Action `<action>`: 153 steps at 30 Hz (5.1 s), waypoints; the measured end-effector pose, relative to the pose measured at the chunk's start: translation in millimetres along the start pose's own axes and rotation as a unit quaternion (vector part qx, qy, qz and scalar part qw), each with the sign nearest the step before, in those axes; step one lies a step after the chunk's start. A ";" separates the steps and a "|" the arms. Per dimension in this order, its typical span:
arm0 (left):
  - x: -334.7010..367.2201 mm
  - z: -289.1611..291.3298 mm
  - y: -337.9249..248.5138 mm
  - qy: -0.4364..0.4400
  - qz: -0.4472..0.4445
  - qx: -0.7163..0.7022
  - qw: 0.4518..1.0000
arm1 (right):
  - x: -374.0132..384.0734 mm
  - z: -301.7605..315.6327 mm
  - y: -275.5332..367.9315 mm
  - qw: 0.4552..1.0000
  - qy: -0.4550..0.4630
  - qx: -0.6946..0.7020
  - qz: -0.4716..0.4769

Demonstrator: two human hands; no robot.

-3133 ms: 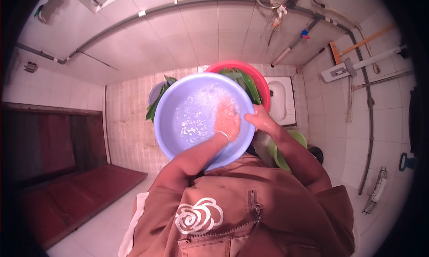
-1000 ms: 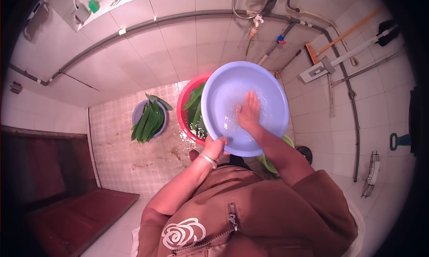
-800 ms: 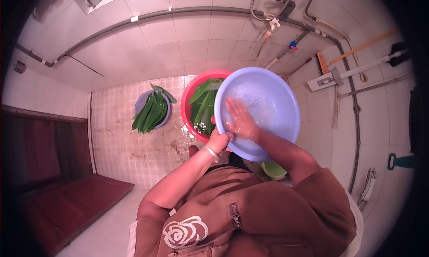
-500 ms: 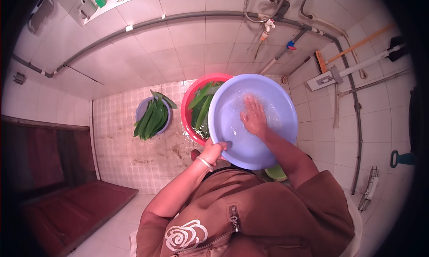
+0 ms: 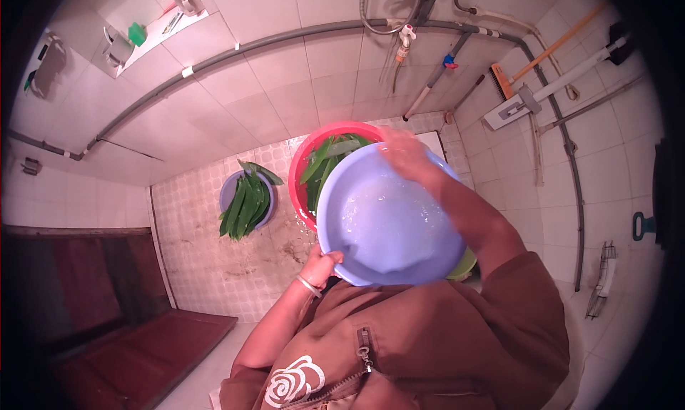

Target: Washing large green leaves in a plastic basin using water from a hose.

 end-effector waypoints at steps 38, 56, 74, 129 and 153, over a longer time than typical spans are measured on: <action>78.1 -163.2 -51.9 0.030 -0.208 0.729 0.652 | -187.3 -45.1 -43.4 0.461 -0.174 0.782 -0.382; 182.7 -312.3 -66.1 0.006 -0.481 0.647 0.592 | -216.7 -20.1 -104.0 0.511 -0.137 0.753 -0.391; 272.4 -384.1 33.0 0.080 -0.197 0.705 0.677 | -350.6 -59.1 -267.6 0.440 -0.220 0.680 -0.543; 340.2 -332.4 -400.5 -0.182 -0.453 0.817 0.308 | -4.7 -256.9 -342.9 0.491 -0.145 0.725 -0.461; 341.6 -338.9 -393.7 -0.381 -0.401 0.745 0.373 | 0.1 -365.5 -372.0 0.556 -0.227 0.663 -0.447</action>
Point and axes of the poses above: each hand's wrist, its own x-axis towards the middle knuckle, its own z-axis out of the back of the hand, y = z × x, the point moved 6 cm from there along x, towards the middle knuckle, and after that the axes turned 3 degrees about z, right-handed, at the moved point
